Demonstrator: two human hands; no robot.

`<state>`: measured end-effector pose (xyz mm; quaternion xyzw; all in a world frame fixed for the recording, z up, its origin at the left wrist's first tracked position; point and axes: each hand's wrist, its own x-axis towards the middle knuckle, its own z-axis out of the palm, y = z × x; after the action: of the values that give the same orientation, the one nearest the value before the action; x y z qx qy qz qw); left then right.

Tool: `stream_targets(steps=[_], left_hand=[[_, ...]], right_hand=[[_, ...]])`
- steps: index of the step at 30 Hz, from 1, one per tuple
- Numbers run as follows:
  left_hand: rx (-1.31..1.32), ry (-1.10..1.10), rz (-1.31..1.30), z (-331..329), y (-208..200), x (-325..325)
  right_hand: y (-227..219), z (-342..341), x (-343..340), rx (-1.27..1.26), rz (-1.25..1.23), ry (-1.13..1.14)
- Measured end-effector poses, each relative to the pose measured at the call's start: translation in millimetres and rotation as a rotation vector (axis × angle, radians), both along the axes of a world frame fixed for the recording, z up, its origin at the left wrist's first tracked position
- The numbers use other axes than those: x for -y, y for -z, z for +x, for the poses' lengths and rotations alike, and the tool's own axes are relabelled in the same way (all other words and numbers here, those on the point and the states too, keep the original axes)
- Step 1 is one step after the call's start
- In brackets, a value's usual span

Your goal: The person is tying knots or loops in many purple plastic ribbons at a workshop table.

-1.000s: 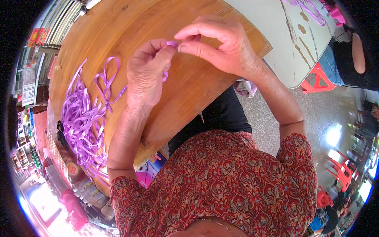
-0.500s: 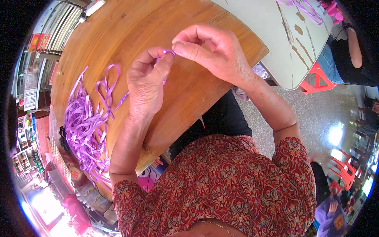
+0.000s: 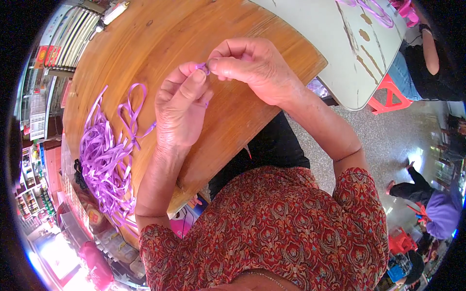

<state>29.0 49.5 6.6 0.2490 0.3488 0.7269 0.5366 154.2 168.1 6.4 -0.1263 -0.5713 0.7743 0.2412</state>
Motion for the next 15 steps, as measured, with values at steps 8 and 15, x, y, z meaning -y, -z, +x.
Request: stream_targets(steps=[8, 15], left_hand=[[0.082, 0.024, 0.052, -5.1, 6.5, -2.4], [0.035, -0.045, 0.042, -2.7, 3.9, -2.1]], right_hand=[[-2.7, -0.5, 2.3, 0.041, 0.144, 0.041], [-8.2, -0.2, 9.9, -0.05, 0.808, 0.339]])
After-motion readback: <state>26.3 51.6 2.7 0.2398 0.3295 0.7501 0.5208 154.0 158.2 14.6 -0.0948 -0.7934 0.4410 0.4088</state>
